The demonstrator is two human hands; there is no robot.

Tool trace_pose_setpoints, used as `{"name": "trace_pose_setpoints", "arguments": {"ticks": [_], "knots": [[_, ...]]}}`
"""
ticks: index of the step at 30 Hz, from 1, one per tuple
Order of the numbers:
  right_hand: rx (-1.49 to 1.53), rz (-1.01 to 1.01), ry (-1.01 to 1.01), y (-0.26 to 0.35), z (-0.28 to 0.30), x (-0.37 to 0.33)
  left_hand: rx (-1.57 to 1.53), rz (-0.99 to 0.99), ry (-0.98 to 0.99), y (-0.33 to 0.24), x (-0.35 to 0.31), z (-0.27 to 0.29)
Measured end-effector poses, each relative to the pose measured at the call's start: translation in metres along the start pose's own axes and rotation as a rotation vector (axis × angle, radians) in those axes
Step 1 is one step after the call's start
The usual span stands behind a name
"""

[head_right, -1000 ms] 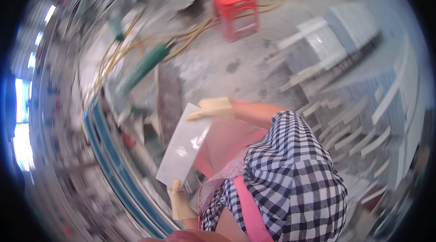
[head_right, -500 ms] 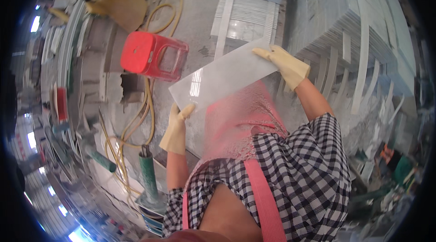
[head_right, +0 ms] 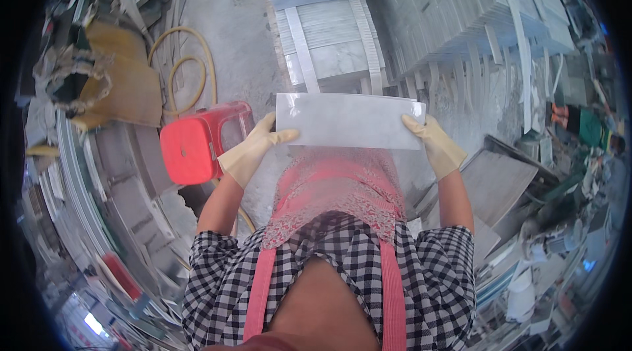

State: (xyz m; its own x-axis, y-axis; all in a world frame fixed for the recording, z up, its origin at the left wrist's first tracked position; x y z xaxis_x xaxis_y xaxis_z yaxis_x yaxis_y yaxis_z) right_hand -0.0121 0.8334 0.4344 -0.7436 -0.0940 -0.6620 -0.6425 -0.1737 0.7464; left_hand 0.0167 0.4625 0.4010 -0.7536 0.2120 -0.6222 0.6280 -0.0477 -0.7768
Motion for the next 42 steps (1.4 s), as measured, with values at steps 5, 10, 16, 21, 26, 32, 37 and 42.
{"name": "trace_pose_setpoints", "arguments": {"ticks": [5, 10, 16, 21, 26, 32, 37, 42], "knots": [[0.032, -0.045, 0.022, -0.004, 0.017, 0.022, 0.056, 0.086, 0.022, 0.002, 0.040, -0.009], [-0.030, -0.029, 0.155, 0.023, 0.031, 0.112, -0.060, 0.177, -0.058, 0.018, 0.085, -0.010], [-0.179, 0.149, 0.190, 0.041, 0.050, 0.243, 0.313, -0.119, -0.184, 0.024, 0.191, 0.032], [-0.493, 0.290, -0.101, 0.064, 0.059, 0.318, 0.526, -0.196, -0.550, 0.002, 0.267, 0.058], [-0.544, 0.500, -0.230, 0.085, 0.049, 0.336, 0.320, -0.253, -0.791, -0.026, 0.292, 0.053], [-0.758, 0.235, -0.438, 0.090, 0.051, 0.338, 0.573, -0.405, -0.801, -0.062, 0.289, 0.041], [-0.472, 0.347, -0.114, 0.107, 0.051, 0.335, 0.185, -0.019, -0.439, -0.068, 0.285, 0.055], [-0.148, 0.466, -0.094, 0.126, 0.056, 0.324, -0.019, -0.190, -0.377, -0.064, 0.278, 0.059]]}}
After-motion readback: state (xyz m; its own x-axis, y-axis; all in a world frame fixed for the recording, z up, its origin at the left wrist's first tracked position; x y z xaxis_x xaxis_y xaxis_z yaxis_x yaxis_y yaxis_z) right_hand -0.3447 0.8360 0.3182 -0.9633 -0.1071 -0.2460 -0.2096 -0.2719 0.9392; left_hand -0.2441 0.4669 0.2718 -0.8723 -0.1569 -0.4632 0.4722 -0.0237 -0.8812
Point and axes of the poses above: each hand's wrist, its own x-axis towards the middle knuckle, its own z-axis out of the back of the hand, y = z × x, the point moved 4 cm from there along x, towards the middle knuckle, and after that the axes turned 3 degrees about -y, right-handed, at the moved point
